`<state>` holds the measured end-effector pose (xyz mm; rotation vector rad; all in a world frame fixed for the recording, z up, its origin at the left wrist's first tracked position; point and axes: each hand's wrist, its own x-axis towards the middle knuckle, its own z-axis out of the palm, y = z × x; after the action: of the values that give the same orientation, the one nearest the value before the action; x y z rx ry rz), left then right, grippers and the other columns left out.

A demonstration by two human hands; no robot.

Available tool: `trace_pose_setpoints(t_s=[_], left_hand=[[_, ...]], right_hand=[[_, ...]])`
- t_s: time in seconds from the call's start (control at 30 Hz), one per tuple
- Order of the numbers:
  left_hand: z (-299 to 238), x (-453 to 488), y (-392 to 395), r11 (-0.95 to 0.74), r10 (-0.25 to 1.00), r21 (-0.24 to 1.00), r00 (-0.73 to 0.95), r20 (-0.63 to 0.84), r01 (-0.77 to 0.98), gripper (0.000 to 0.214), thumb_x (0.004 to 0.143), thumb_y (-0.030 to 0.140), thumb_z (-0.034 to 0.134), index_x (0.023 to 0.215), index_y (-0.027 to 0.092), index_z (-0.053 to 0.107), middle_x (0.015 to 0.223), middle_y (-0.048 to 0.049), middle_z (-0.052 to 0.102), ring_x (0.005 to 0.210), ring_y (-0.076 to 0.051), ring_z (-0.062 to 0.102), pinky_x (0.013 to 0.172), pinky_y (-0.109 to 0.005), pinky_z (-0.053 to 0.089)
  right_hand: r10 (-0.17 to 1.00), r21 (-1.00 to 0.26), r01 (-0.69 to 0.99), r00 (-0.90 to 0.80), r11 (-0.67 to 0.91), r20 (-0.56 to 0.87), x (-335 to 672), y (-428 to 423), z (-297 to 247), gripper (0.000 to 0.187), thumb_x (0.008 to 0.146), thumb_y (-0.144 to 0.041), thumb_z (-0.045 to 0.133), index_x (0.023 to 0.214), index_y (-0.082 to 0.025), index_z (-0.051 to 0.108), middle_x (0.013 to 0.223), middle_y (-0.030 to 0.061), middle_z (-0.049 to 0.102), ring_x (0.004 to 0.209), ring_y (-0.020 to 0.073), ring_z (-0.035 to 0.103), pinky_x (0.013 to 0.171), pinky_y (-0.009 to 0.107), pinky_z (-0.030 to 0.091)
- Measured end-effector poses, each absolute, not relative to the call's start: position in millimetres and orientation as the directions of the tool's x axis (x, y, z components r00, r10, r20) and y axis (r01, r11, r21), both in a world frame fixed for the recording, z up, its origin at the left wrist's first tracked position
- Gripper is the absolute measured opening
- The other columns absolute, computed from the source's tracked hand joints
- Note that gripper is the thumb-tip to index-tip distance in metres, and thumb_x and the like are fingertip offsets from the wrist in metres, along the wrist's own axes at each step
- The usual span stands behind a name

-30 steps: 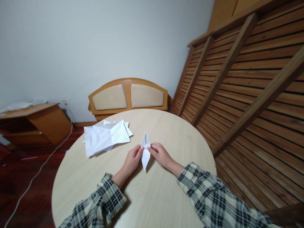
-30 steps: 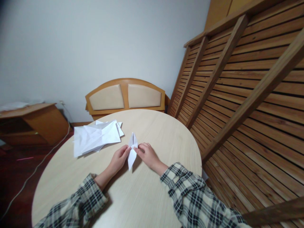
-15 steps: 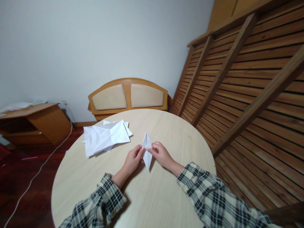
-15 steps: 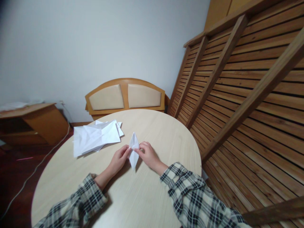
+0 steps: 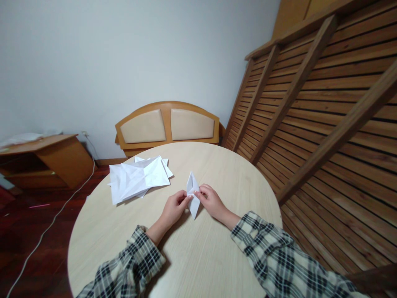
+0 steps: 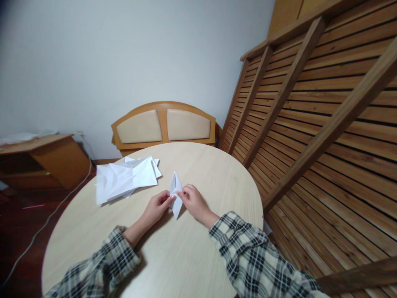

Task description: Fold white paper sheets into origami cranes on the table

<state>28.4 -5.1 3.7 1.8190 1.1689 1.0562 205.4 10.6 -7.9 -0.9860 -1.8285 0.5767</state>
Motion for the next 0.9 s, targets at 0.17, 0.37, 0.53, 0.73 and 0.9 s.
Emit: trace_pose_setpoints(t_s=[0.17,0.37,0.53,0.73,0.9], left_hand=[[3.6,27.6,-5.6,-0.344,0.933,0.865,0.239,0.27,0.366,0.035,0.086,0.049,0.054,0.067,0.019,0.05,0.058,0.0039,0.047,0.057,-0.013,0.042,0.056,-0.025,0.032],[1.9,27.6,-4.8,-0.348,0.927,0.869,0.266,0.263,0.353,0.031,0.088,0.045,0.053,0.073,0.018,0.056,0.062,0.0025,0.053,0.058,-0.014,0.046,0.057,-0.025,0.035],[2.1,27.9,-6.3,-0.33,0.926,0.897,0.288,0.245,0.296,0.027,0.088,0.043,0.054,0.087,0.017,0.06,0.071,0.0003,0.06,0.062,-0.014,0.05,0.059,-0.026,0.038],[3.9,27.5,-6.0,-0.352,0.923,0.891,0.266,0.279,0.285,0.031,0.09,0.044,0.05,0.095,0.016,0.062,0.081,-0.003,0.063,0.073,-0.017,0.054,0.067,-0.029,0.043],[1.8,27.1,-1.9,-0.334,0.934,0.91,0.218,0.284,0.246,0.032,0.09,0.046,0.046,0.094,0.017,0.06,0.083,-0.0037,0.062,0.077,-0.019,0.055,0.071,-0.03,0.044]], right_hand=[[0.837,-0.75,0.373,-0.228,0.547,0.497,205.1,10.6,-8.9,0.035,0.095,-0.041,0.054,0.066,-0.021,0.048,0.074,0.0006,0.052,0.076,0.0181,0.052,0.072,0.032,0.042],[0.87,-0.834,0.247,-0.125,0.493,0.477,204.4,10.0,-14.5,0.051,0.087,-0.029,0.064,0.134,-0.024,0.045,0.114,0.0073,0.057,0.09,0.0176,0.058,0.082,0.034,0.05],[0.849,-0.806,0.268,-0.15,0.528,0.506,207.0,5.5,-8.6,0.056,0.088,-0.026,0.061,0.14,-0.028,0.043,0.12,0.0081,0.053,0.09,0.0167,0.058,0.085,0.035,0.051],[0.865,-0.833,0.232,-0.158,0.502,0.477,205.1,4.5,-6.6,0.053,0.087,-0.024,0.062,0.138,-0.026,0.045,0.121,0.0097,0.056,0.097,0.0194,0.059,0.087,0.038,0.051],[0.87,-0.862,0.164,-0.219,0.479,0.441,202.0,4.1,-6.0,0.047,0.087,-0.023,0.062,0.132,-0.023,0.048,0.105,0.0063,0.064,0.091,0.0184,0.061,0.084,0.036,0.051]])
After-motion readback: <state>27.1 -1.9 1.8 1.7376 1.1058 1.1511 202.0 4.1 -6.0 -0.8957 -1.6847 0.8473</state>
